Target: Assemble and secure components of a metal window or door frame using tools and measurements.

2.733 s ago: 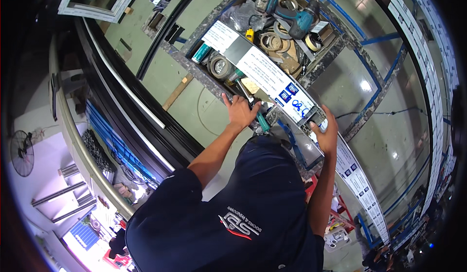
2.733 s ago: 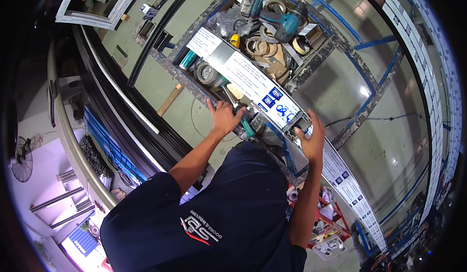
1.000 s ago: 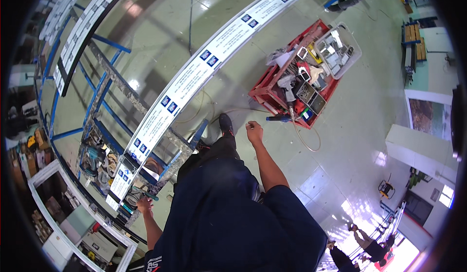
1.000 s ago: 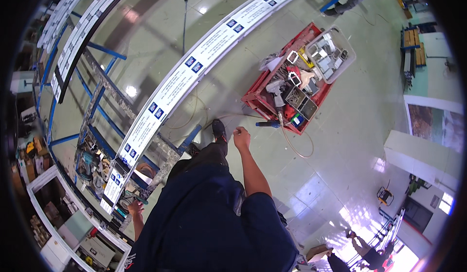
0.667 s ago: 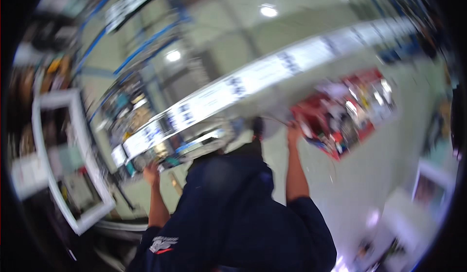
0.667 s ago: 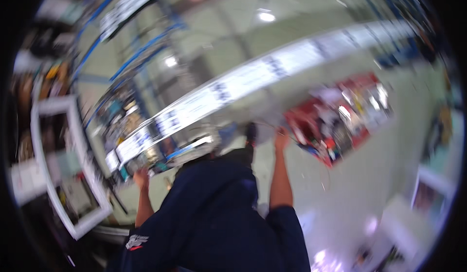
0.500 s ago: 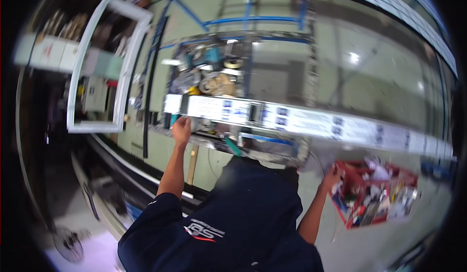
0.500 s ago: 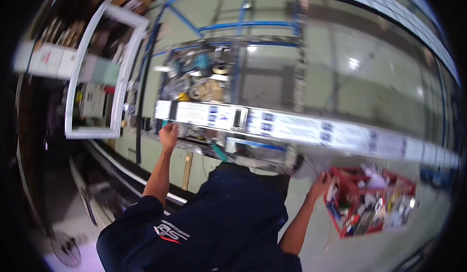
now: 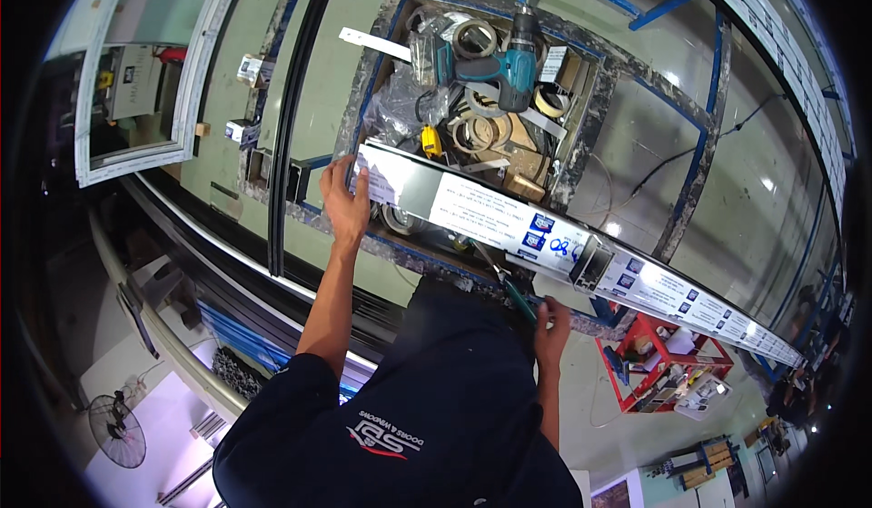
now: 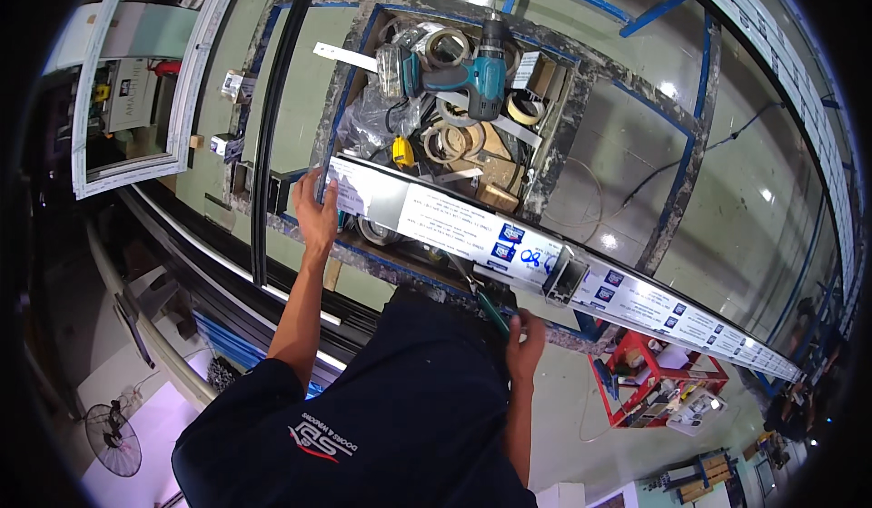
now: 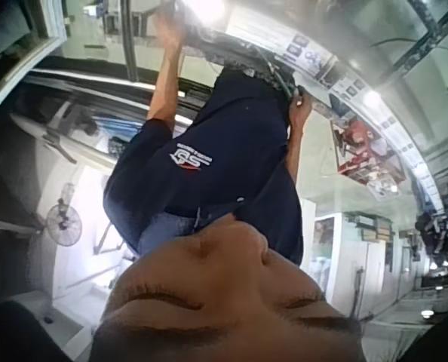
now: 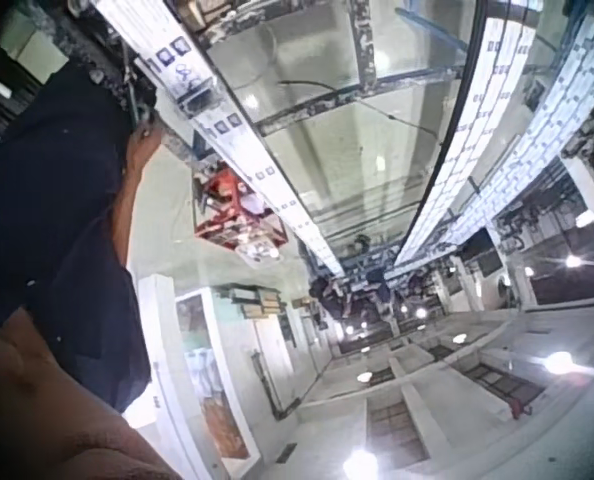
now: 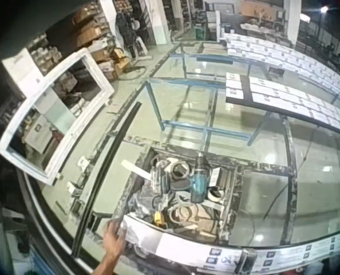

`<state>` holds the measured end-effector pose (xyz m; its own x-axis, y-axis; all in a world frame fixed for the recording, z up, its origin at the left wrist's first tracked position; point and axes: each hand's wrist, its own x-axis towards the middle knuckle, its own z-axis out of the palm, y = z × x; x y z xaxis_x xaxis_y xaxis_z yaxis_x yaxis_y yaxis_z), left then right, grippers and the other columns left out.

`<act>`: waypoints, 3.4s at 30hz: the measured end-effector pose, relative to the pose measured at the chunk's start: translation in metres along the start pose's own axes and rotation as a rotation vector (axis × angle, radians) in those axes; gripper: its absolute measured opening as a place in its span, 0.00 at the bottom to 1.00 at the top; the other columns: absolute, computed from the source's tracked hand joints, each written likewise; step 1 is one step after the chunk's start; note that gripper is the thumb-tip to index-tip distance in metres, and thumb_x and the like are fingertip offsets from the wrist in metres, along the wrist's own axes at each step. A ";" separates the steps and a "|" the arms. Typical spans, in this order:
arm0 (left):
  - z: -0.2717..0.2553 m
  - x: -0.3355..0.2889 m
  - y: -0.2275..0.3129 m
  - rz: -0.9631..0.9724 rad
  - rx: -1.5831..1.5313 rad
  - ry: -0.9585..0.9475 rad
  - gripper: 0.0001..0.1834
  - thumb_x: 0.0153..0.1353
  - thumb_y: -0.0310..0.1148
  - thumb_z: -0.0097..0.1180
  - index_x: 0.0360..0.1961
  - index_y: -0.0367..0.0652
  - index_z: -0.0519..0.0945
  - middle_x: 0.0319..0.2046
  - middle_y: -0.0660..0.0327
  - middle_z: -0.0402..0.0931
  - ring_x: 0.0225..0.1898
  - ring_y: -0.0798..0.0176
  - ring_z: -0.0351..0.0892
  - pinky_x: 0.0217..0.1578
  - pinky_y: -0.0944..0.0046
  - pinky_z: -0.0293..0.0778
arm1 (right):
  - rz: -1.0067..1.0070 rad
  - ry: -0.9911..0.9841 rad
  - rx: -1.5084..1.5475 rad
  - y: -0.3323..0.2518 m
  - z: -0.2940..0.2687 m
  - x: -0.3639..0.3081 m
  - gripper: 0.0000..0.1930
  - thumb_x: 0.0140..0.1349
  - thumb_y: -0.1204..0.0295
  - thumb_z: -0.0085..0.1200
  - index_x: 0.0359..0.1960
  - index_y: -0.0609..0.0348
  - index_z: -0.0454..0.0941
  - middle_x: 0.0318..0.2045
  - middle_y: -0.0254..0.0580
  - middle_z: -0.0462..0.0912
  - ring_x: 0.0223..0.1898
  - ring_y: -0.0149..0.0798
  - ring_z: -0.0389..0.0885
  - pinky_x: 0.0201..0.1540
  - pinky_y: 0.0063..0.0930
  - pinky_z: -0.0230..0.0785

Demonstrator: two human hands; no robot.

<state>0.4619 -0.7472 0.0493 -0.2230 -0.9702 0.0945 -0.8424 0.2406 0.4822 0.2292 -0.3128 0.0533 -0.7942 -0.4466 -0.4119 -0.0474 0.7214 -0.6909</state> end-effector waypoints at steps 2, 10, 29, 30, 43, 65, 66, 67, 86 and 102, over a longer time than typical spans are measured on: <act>0.007 0.020 0.001 -0.001 0.017 -0.007 0.23 0.74 0.39 0.65 0.64 0.38 0.82 0.61 0.42 0.79 0.61 0.40 0.79 0.63 0.47 0.76 | -0.069 -0.262 -0.091 -0.016 0.013 0.004 0.16 0.77 0.64 0.61 0.55 0.66 0.85 0.51 0.56 0.87 0.52 0.56 0.86 0.58 0.48 0.76; 0.029 0.054 -0.013 -0.324 -0.277 -0.226 0.24 0.76 0.44 0.66 0.59 0.33 0.85 0.38 0.51 0.89 0.39 0.56 0.88 0.44 0.56 0.82 | 0.122 -0.403 -0.256 -0.050 0.034 0.019 0.17 0.71 0.58 0.69 0.50 0.58 0.87 0.47 0.56 0.89 0.49 0.63 0.87 0.52 0.51 0.79; 0.034 0.069 -0.022 -0.554 -0.631 -0.338 0.20 0.71 0.35 0.71 0.57 0.35 0.80 0.36 0.58 0.88 0.36 0.69 0.83 0.37 0.66 0.76 | 0.062 -0.518 -0.278 -0.064 0.041 0.016 0.25 0.67 0.51 0.72 0.45 0.64 0.88 0.37 0.63 0.89 0.43 0.68 0.88 0.45 0.53 0.78; 0.034 0.071 -0.021 -0.540 -0.619 -0.343 0.21 0.70 0.35 0.72 0.57 0.35 0.81 0.37 0.58 0.88 0.37 0.69 0.83 0.39 0.66 0.76 | 0.073 -0.520 -0.213 -0.070 0.038 0.017 0.25 0.66 0.51 0.73 0.43 0.65 0.88 0.37 0.64 0.89 0.43 0.69 0.87 0.45 0.52 0.78; 0.037 0.013 -0.053 -0.217 -0.531 -0.222 0.29 0.74 0.34 0.67 0.68 0.24 0.75 0.50 0.49 0.88 0.49 0.60 0.88 0.52 0.62 0.80 | 0.255 -0.845 -0.202 -0.072 -0.057 0.006 0.24 0.64 0.52 0.77 0.28 0.63 0.86 0.17 0.35 0.78 0.18 0.28 0.76 0.22 0.29 0.65; 0.047 0.043 -0.048 -0.498 -0.637 -0.345 0.26 0.68 0.36 0.71 0.58 0.26 0.82 0.44 0.47 0.90 0.44 0.56 0.91 0.45 0.56 0.83 | 0.152 -0.628 0.084 -0.036 -0.023 -0.031 0.20 0.66 0.59 0.75 0.33 0.66 0.82 0.24 0.30 0.72 0.29 0.25 0.66 0.33 0.31 0.62; 0.047 0.042 -0.047 -0.495 -0.637 -0.344 0.26 0.68 0.36 0.71 0.58 0.26 0.82 0.44 0.47 0.90 0.44 0.56 0.91 0.45 0.56 0.83 | 0.151 -0.627 0.086 -0.035 -0.017 -0.025 0.20 0.66 0.59 0.75 0.33 0.66 0.82 0.24 0.30 0.72 0.29 0.25 0.66 0.33 0.31 0.62; 0.047 0.041 -0.046 -0.495 -0.655 -0.341 0.27 0.68 0.36 0.71 0.59 0.26 0.81 0.45 0.47 0.90 0.44 0.55 0.91 0.45 0.56 0.83 | 0.071 -0.625 -0.001 -0.032 -0.008 -0.019 0.19 0.66 0.59 0.74 0.37 0.65 0.84 0.25 0.34 0.77 0.30 0.28 0.72 0.35 0.32 0.66; 0.067 -0.072 -0.079 -0.541 -0.696 0.142 0.14 0.78 0.31 0.59 0.56 0.31 0.84 0.46 0.49 0.85 0.46 0.55 0.86 0.50 0.56 0.83 | -0.155 -0.587 -0.187 -0.038 0.031 0.009 0.24 0.69 0.56 0.70 0.64 0.52 0.87 0.50 0.56 0.92 0.54 0.53 0.92 0.59 0.41 0.78; 0.028 0.001 -0.072 -0.479 -0.896 -0.064 0.20 0.78 0.45 0.64 0.57 0.38 0.87 0.46 0.62 0.89 0.46 0.66 0.87 0.40 0.66 0.77 | -0.192 -0.547 -0.278 -0.038 0.031 0.005 0.24 0.69 0.60 0.71 0.64 0.55 0.85 0.49 0.58 0.91 0.50 0.59 0.91 0.54 0.45 0.79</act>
<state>0.5089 -0.7644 -0.0100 -0.0070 -0.9494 -0.3139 -0.1786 -0.3077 0.9346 0.2457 -0.3593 0.0588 -0.3357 -0.7342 -0.5902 -0.3717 0.6790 -0.6331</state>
